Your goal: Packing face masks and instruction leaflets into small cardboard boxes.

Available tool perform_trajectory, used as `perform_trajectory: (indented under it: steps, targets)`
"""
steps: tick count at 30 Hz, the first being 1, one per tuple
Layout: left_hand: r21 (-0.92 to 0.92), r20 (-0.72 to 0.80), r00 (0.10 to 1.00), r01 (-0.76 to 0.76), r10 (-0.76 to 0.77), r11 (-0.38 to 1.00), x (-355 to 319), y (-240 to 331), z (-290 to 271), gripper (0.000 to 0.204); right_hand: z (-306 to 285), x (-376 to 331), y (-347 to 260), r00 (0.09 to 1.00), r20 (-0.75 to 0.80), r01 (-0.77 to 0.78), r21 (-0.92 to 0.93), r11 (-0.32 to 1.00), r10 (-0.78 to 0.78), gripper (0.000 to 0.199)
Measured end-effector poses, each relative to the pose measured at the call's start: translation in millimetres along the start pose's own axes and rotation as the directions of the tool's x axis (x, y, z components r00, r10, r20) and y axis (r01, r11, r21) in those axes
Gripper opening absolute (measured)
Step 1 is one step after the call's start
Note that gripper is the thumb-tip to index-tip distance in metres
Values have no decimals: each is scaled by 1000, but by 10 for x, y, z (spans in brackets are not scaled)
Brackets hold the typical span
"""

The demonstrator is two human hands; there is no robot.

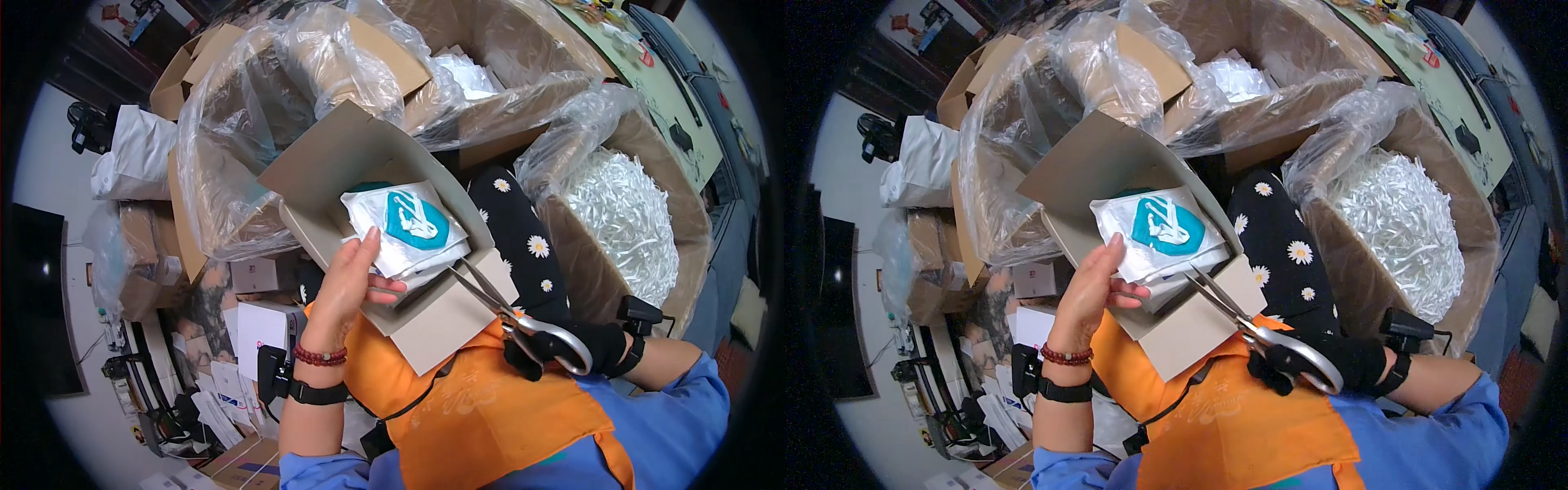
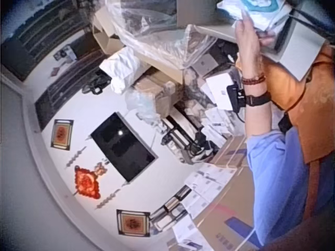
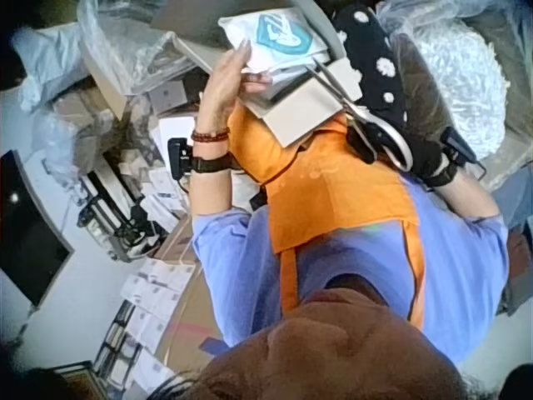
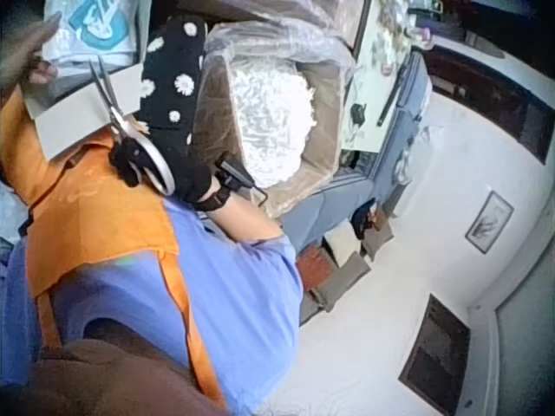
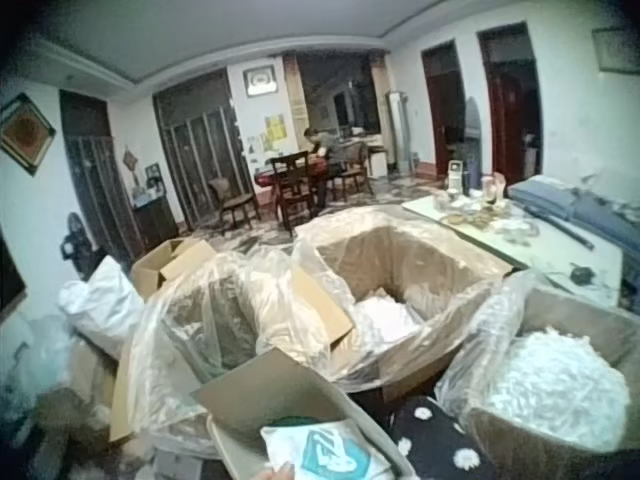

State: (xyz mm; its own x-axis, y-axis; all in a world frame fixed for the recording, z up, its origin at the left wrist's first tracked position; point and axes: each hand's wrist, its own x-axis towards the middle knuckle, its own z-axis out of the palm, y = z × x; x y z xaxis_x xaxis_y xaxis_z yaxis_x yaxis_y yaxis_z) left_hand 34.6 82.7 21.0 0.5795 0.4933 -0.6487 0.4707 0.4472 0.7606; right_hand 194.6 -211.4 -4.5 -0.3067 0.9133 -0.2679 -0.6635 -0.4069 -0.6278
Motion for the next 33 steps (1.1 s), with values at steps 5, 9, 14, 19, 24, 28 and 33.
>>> perform_trajectory:
  steps: [5, 9, 14, 19, 24, 28, 33]
  targets:
    - [29, 47, 999, 26, -27, 999, -17, -37, -23, 53, -197, 10, 353, 996, 86, -23, 122, 992, 12, 45]
    - [100, -15, 1000, -5, 7, 995, -33, -111, -19, 46, -116, 34, 294, 984, 168, 56, -9, 998, -54, 49]
    - [108, -61, 996, -57, 64, 992, -34, -91, -6, 38, -2, 18, 259, 999, 20, -39, 92, 995, 37, 48]
    - [56, -86, 993, -79, 83, 995, 23, -96, -54, 32, 107, 138, 80, 993, -28, -109, 237, 965, 119, 45]
    - [33, -72, 995, -61, 64, 998, 58, -45, -57, 32, 216, 343, -105, 984, -74, -121, 372, 920, 160, 42]
    - [2, -86, 995, -57, 56, 998, 61, -34, -62, 34, 205, 406, -20, 944, -259, -115, 317, 941, 203, 66]
    - [68, -177, 976, -118, 129, 991, 49, -77, -13, 38, 345, 420, -142, 933, -294, -76, 405, 911, 208, 57]
